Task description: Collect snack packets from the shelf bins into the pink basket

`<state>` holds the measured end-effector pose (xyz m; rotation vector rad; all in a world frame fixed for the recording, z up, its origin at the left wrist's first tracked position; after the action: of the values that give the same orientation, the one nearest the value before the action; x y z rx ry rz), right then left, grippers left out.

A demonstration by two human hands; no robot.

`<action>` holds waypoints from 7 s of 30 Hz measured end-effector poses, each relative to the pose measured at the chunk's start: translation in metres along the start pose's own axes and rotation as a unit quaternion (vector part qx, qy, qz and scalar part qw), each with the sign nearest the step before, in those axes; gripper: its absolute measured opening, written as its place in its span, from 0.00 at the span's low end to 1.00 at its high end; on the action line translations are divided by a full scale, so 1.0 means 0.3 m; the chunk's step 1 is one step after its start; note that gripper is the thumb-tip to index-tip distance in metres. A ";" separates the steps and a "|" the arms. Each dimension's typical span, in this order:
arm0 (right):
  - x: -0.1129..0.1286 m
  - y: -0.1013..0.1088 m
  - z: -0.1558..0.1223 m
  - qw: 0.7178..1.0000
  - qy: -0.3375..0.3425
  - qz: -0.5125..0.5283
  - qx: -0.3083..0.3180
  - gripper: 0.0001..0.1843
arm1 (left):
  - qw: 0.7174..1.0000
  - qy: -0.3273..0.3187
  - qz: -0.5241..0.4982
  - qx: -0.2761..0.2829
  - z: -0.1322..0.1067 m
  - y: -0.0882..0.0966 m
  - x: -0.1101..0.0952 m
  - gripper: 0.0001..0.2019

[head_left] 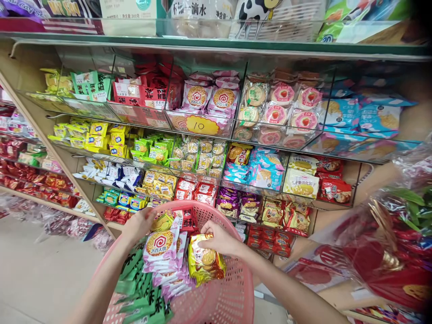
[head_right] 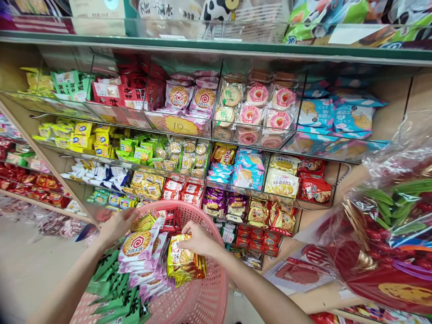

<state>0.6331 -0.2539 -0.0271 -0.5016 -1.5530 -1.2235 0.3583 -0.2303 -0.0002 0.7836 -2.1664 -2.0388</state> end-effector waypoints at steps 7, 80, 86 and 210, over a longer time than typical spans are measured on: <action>0.051 -0.020 -0.019 0.992 0.075 -0.103 0.010 0.10 | 1.000 0.006 -0.010 -0.001 -0.007 0.006 -0.006 0.24; -0.079 0.109 -0.430 0.908 0.037 -0.083 -0.410 0.16 | 0.999 -0.027 -0.028 0.022 0.064 -0.022 -0.021 0.28; -0.105 0.085 -0.457 0.910 0.047 -0.168 -0.377 0.16 | 0.999 -0.032 -0.022 0.017 0.044 -0.024 -0.054 0.27; 0.225 0.867 -0.091 0.781 0.172 -0.034 -0.599 0.04 | 0.998 -0.053 -0.039 0.019 0.068 -0.037 -0.023 0.31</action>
<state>0.8313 -0.1944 0.1466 -0.9385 -0.3012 -2.1524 0.3598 -0.2087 -0.0113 0.7936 -2.2707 -2.1305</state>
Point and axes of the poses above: each hand's wrist, its own z-axis towards the middle knuckle, its own y-axis out of the back of the hand, x = y × z, the point moved 3 cm from there along z, towards the middle knuckle, and after that the axes turned 9 degrees about y, right-handed, at the moved point
